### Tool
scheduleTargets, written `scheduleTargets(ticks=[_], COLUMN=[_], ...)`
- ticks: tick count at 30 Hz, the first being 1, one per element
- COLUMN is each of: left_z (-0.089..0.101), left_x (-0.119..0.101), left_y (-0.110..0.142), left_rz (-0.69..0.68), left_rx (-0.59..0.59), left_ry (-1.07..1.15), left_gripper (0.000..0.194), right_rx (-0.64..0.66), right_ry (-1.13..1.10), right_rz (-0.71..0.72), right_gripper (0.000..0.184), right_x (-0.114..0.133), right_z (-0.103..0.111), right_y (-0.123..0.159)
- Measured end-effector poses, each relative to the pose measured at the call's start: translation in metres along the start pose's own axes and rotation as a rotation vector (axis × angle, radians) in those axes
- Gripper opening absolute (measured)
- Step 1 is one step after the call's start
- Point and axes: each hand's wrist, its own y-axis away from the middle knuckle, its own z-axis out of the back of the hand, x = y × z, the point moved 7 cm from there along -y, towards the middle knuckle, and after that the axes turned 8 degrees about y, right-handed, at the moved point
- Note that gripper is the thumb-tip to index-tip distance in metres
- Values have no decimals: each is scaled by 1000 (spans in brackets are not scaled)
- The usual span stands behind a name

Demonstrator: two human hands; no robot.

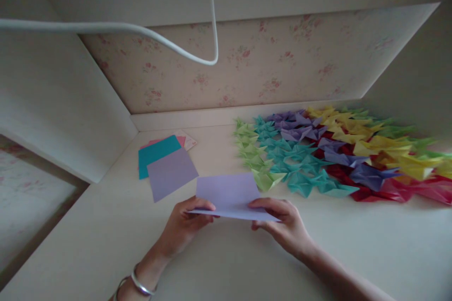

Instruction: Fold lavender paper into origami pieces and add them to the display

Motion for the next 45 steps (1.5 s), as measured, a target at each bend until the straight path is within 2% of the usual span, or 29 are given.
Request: scheduleTargets(ticks=[2,6,8,9,12,14,16,20,24,27,31,38,45], left_z=[-1,-12,-16,-15,-1,7,6,-4,-24,-44,-54,-52,-58], left_x=[0,-1,-3,-5,-9,-8,-5,-3,-14,-20,-13,-3,1], left_y=[1,5,7,6,5,3,1,0,-1,-3,-4,-1,3], left_rz=[7,34,28,6,-50,-30,44,140,46,-56,-52,3,-18], left_rx=[28,124,128,92,-118,-196,-162,-42,-2,23,2,16,5], left_ry=[10,14,27,32,70,103,50,-242,-392,-461,-413,-280,-342], left_gripper=[26,23,31,33,32,33,35,31,33,32,34,35,37], right_rx=[-28,-125,-162,-168,-140,-119,-120,-172,-181,-210,-259,-289,-310], right_ry=[17,51,44,35,-4,-24,-43,-154,-261,-248,-273,-332,-340], right_rz=[7,13,-22,-36,-63,-90,-118,-110,-127,-171,-238,-293,-314], right_gripper=[25,38,39,40,36,31,26,22,27,31,36,41,40], right_x=[1,2,-1,-2,-3,-4,-4,-3,-7,-11,-13,-16,-16], right_z=[1,4,5,4,-1,-5,-9,-15,-19,-16,-11,-12,-10], right_y=[0,-1,-1,0,0,1,1,0,2,3,1,-1,-1])
